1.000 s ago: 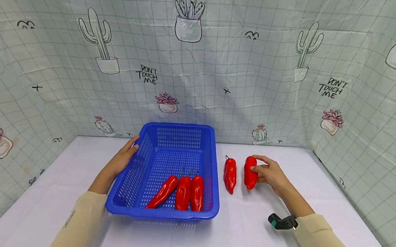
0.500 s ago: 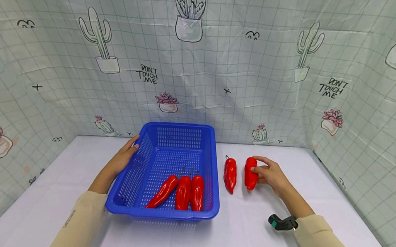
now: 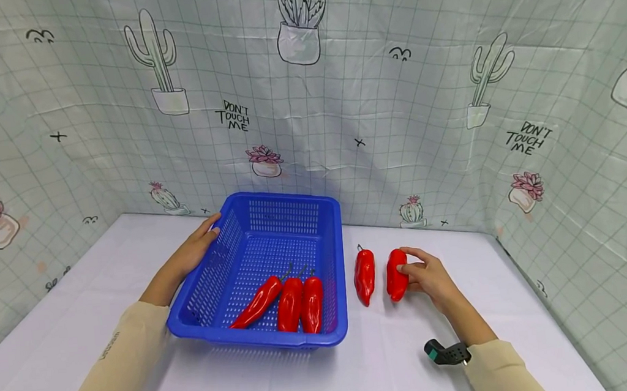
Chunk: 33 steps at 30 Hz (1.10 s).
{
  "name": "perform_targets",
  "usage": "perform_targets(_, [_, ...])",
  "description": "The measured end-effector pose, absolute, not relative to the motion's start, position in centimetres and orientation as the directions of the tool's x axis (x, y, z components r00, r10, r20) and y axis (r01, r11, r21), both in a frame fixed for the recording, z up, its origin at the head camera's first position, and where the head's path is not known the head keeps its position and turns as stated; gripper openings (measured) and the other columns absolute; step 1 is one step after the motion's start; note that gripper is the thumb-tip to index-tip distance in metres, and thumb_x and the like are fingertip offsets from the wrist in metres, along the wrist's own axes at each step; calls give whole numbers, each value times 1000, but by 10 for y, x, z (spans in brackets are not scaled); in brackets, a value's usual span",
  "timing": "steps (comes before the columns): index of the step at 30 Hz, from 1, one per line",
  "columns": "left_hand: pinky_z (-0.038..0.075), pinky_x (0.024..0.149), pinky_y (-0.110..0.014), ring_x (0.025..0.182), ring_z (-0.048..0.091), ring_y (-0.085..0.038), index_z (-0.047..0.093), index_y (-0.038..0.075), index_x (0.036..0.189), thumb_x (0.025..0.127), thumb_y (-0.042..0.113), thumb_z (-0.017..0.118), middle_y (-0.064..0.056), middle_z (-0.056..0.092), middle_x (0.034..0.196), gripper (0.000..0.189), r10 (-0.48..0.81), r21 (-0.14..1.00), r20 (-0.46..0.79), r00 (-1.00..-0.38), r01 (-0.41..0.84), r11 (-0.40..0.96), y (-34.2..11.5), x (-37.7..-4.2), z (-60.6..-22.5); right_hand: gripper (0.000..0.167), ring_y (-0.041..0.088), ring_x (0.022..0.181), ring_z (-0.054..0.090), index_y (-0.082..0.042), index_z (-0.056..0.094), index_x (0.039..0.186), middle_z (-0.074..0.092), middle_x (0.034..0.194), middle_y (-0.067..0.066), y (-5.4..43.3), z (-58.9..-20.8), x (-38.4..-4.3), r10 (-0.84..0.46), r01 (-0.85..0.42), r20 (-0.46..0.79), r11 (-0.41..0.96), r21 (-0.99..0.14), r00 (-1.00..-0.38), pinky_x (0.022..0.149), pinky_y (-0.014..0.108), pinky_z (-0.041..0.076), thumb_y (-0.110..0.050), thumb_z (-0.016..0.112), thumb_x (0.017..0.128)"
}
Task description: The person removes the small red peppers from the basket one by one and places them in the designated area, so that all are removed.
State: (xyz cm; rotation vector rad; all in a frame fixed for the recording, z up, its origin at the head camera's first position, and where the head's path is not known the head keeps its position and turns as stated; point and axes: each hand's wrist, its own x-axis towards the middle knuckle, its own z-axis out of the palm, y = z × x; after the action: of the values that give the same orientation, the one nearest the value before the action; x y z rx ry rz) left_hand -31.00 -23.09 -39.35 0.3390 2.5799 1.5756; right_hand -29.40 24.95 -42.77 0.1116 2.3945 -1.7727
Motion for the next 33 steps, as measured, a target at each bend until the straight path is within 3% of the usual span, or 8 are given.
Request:
perform_targets(7, [29,109,-64,136,32,-52,6,4,157,109,26,25,-32,10,159,56,242,888,33,-970,140,438,-231,-309,-393,56,13,69,64,-5,35,150,66,111,13,250,-431,-294,-28,167,-183,292,-942,-983,71,28,58,-14,55,98])
perform_targets(15, [27,110,-63,136,32,-51,6,4,157,109,24,26,-31,8,160,56,253,895,41,-967,148,421,-231,-310,-394,56,13,69,64,-4,34,150,67,101,8,251,-435,-295,-31,175,-191,284,-943,-981,71,29,58,-13,54,98])
perform_targets(33, [25,111,-64,137,30,-52,6,5,157,109,25,26,-30,7,160,56,250,898,34,-968,140,417,-232,-309,-393,55,12,68,64,-3,35,149,67,98,6,251,-432,-293,-41,169,-189,285,-943,-981,71,28,58,-12,54,98])
